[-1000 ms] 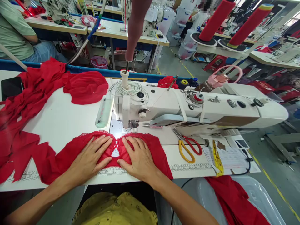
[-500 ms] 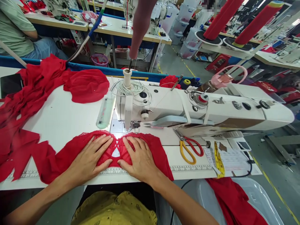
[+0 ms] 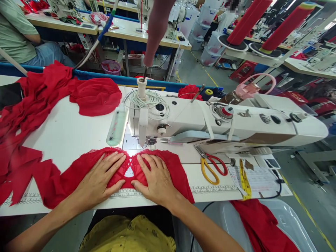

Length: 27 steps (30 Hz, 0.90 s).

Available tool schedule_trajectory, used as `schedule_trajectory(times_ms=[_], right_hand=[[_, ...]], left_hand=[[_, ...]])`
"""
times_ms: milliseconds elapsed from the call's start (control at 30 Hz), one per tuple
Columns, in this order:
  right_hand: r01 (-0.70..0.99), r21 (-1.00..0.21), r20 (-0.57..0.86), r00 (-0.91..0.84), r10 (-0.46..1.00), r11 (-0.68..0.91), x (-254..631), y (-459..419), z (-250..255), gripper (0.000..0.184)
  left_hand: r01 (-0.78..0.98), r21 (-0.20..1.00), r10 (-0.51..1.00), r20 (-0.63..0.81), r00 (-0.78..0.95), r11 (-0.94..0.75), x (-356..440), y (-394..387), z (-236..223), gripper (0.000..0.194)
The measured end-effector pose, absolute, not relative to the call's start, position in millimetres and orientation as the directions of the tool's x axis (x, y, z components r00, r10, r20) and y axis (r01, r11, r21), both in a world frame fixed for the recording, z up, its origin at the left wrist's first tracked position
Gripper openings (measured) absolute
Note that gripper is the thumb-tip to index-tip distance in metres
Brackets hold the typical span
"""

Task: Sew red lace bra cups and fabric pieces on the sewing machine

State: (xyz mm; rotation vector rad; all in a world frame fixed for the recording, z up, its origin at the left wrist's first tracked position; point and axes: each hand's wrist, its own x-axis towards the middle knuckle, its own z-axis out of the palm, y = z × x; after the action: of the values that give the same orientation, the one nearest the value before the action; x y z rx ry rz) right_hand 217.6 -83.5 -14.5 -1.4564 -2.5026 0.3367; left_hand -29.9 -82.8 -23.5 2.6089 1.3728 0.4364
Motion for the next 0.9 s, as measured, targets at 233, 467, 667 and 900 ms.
schedule_trajectory(times_ms=[233,467,667,900], right_hand=[[0.82,-0.311,0.077,-0.482,0.873,0.48,216.5,-82.8,-14.1,0.077],[0.822,-0.303,0.082,-0.481,0.873,0.482,216.1,-83.0,-14.8,0.078],[0.821,-0.302,0.085,-0.484,0.871,0.485,216.2,-82.5,-14.9,0.079],[0.822,-0.312,0.067,-0.481,0.874,0.476,216.0,-82.6,-13.2,0.079]], left_hand=[[0.781,0.251,0.82,0.178,0.544,-0.572,-29.9,-82.7,-24.6,0.065],[0.782,0.258,0.823,0.176,0.54,-0.567,-30.4,-82.3,-25.8,0.066],[0.782,0.254,0.822,0.166,0.545,-0.569,-30.2,-82.0,-25.3,0.066],[0.787,0.246,0.824,0.164,0.542,-0.566,-31.3,-82.5,-27.6,0.067]])
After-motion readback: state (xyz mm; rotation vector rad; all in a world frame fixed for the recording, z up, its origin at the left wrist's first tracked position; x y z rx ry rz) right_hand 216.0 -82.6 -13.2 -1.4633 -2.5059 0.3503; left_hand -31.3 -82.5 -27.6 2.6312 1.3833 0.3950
